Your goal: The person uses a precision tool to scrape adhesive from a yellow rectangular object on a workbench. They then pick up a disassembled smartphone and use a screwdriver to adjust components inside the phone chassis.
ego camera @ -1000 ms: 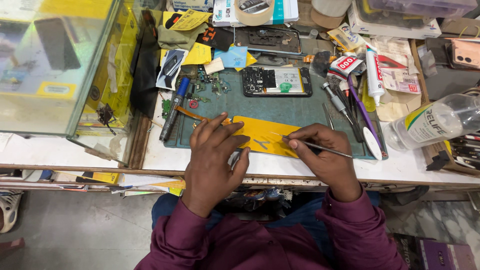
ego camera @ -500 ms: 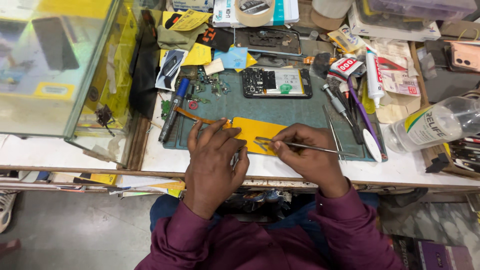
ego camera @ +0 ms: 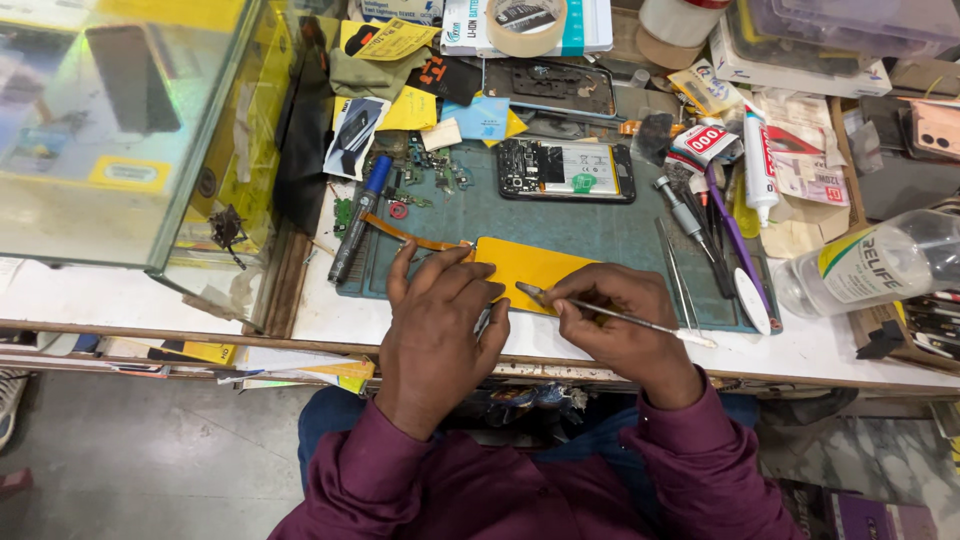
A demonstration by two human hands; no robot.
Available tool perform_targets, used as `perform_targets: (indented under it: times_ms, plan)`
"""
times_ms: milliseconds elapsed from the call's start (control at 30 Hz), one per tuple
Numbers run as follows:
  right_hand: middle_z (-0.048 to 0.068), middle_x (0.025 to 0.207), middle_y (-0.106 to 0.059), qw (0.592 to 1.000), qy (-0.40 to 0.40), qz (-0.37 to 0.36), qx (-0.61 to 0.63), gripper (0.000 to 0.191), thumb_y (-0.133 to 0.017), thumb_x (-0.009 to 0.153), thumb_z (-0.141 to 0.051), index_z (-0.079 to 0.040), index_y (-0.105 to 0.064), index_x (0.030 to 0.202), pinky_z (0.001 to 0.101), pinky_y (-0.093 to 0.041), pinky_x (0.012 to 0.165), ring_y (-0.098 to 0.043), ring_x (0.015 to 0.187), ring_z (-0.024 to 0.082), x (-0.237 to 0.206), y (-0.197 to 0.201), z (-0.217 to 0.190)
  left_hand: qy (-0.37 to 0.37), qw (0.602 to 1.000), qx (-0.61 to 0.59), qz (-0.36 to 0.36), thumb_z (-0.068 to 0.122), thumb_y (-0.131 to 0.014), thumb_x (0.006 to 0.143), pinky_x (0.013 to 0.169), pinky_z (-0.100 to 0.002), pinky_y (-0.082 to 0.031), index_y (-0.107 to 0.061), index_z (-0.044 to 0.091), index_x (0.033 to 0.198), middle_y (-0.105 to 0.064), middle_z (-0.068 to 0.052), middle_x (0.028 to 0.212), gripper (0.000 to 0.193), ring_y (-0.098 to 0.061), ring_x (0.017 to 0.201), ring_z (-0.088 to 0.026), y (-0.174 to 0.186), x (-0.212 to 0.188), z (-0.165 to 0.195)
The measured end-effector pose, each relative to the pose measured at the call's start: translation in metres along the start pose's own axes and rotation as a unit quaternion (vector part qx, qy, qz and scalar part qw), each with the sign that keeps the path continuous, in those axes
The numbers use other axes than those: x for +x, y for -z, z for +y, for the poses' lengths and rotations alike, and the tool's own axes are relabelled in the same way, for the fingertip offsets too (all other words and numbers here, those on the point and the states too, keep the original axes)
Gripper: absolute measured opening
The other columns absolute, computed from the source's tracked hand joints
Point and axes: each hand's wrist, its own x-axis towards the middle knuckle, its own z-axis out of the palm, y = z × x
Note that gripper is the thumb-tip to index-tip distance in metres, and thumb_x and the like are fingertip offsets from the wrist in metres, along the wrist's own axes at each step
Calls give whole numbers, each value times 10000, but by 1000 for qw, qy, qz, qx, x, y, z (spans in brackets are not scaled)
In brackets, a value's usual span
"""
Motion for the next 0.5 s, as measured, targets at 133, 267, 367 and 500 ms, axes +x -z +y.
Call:
perform_targets:
  times_ms: [133,267,367,500]
  plan:
    - [103,967,-769,999,22,11,-34,135,-771,848,-30,-3,-723,972,270,-626,705,-780,843,154,0,0,-1,-4,1000,5,-1,163,-716,866,1196,-567,-259,-726,66,936,-718,-84,1097,120,-607,1235,-290,-1,2,1]
    - [100,955,-763,998,54,10,-31,127,-768,847,-23,-10,-719,963,268,-628,713,-779,840,162,1,0,-1,0,1000,5,-5,166,-713,867,1199,-564,-260,-726,64,944,-719,-83,1100,129,-607,1235,-283,0,1,1]
    - [100,939,-758,998,52,7,-36,131,-774,829,-19,-10,-729,952,270,-616,702,-771,811,164,1,1,-1,0,1000,6,-4,167,-713,868,1198,-565,-259,-723,64,952,-719,-84,1103,133,-607,1236,-281,-1,1,2]
    - [96,963,-762,999,42,-4,-8,143,-762,830,-11,-13,-732,970,271,-620,740,-771,856,163,1,1,-1,-3,1000,10,-3,167,-713,868,1200,-568,-257,-721,65,964,-719,-83,1103,141,-608,1233,-277,-1,0,1]
